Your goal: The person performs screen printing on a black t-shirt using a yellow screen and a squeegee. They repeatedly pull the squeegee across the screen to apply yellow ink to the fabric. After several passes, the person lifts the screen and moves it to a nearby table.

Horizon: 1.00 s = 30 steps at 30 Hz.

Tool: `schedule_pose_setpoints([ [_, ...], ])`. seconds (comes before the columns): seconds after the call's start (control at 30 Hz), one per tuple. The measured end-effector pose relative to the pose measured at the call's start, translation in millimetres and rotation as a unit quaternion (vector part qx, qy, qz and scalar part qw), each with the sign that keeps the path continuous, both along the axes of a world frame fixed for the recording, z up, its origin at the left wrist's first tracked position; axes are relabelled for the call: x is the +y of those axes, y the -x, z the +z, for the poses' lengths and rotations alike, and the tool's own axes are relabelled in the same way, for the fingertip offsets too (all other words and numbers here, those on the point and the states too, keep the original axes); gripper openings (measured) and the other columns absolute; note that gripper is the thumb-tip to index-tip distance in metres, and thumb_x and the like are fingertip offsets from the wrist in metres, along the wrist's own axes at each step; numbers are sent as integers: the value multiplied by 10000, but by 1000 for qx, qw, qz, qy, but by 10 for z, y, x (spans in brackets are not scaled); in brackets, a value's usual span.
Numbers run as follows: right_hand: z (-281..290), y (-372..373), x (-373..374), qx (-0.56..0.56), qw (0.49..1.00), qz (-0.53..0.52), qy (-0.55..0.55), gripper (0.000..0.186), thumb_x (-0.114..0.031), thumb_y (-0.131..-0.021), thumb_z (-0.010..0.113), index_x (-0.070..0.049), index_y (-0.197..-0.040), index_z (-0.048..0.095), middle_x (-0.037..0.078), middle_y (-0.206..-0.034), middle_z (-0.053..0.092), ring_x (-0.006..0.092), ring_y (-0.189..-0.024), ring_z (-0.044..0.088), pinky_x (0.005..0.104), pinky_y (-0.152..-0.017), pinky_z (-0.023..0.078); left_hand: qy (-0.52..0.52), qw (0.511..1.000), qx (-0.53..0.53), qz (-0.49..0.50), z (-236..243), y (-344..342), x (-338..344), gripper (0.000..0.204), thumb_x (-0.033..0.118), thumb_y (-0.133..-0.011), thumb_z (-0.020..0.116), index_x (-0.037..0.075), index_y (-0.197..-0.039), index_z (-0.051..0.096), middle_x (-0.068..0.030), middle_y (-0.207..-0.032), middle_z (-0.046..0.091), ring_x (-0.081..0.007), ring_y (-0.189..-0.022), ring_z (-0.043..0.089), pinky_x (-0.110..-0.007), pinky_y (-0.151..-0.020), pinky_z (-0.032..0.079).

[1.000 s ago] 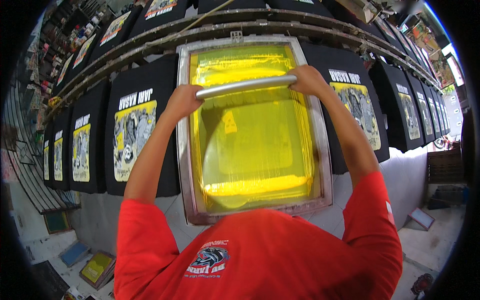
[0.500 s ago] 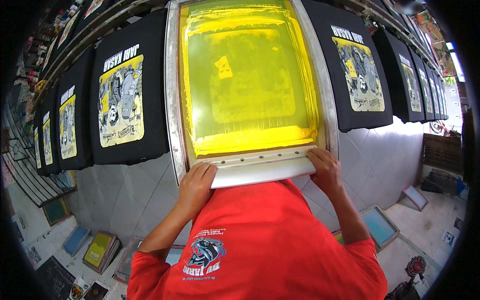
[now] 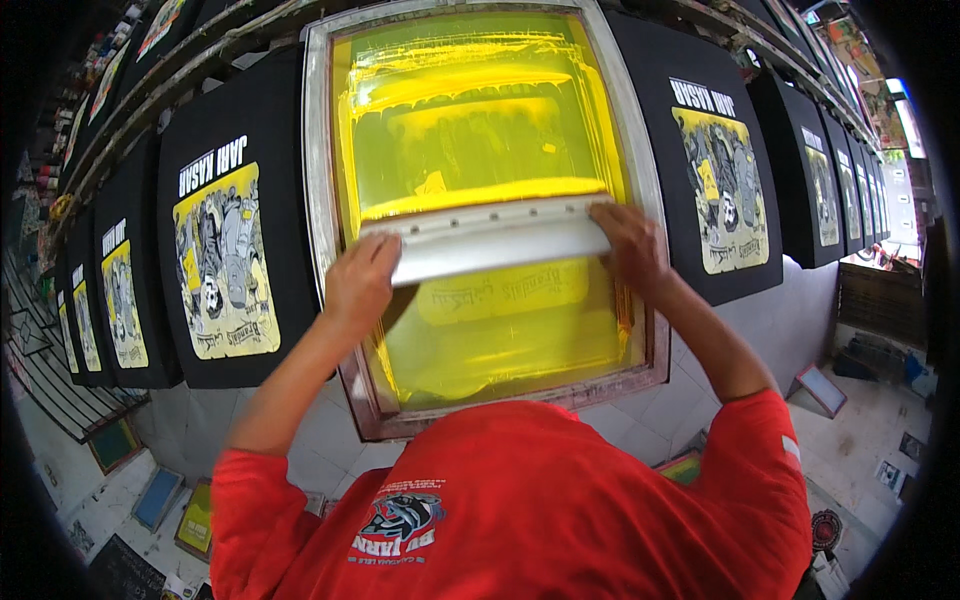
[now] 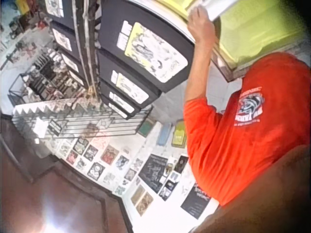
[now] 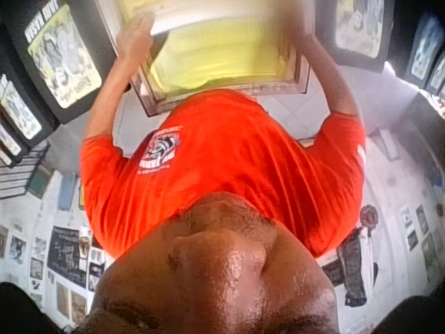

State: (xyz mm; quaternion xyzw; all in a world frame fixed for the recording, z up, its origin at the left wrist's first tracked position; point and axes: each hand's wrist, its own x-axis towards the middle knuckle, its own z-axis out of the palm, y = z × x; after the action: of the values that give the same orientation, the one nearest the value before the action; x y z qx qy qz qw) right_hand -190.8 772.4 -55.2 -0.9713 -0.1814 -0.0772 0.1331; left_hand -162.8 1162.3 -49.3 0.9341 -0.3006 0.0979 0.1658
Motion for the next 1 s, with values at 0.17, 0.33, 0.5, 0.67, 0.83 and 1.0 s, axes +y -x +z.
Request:
schedule_pose_setpoints([
  [0.17,-158,-1303,-209,-113,992,53,-35,393,-54,-689,747,-77,-1076,679,105,-1044,699,290,-989,660,419,-887,525,-40,998,31,41,-74,-1138,-61,443,-15,-687,661,75,-1120,643,-126,-1017,665,-348,-920,645,-437,-778,531],
  [0.33,399,-2286,-181,95,992,3,79,337,-191,-722,755,-125,-1049,709,126,-968,701,315,-953,658,427,-836,524,-83,995,59,-3,397,-2161,-84,226,164,-721,709,74,-928,702,-185,-829,682,-375,-795,661,-463,-706,530],
  [0.5,732,-2337,-150,66,995,8,77,304,-252,-719,762,-149,-1003,731,122,-885,706,326,-866,676,430,-798,535,4,995,102,-1,627,-2211,-1,216,150,-712,717,66,-911,716,-190,-855,684,-390,-815,653,-432,-716,524],
  [0.67,947,-822,-100,35,997,-49,41,314,-113,-712,702,-152,-1022,730,111,-898,706,322,-856,678,435,-779,532,20,997,44,60,722,-689,39,284,92,-765,675,94,-1048,699,-157,-953,689,-356,-874,664,-439,-757,543],
  [0.83,661,1124,-43,76,995,-57,-25,295,-43,-698,660,-113,-983,690,90,-934,697,299,-905,667,421,-828,519,9,993,118,29,642,1222,43,442,-17,-692,693,66,-1125,655,-155,-1130,668,-334,-1051,634,-416,-879,527],
  [1.0,218,2259,87,7,996,-50,-72,350,-18,-693,657,-58,-1040,671,114,-1038,678,311,-1015,633,416,-897,495,31,992,118,-2,351,2229,24,388,-28,-694,644,-6,-1080,612,-181,-1107,617,-352,-1071,591,-417,-917,494],
])
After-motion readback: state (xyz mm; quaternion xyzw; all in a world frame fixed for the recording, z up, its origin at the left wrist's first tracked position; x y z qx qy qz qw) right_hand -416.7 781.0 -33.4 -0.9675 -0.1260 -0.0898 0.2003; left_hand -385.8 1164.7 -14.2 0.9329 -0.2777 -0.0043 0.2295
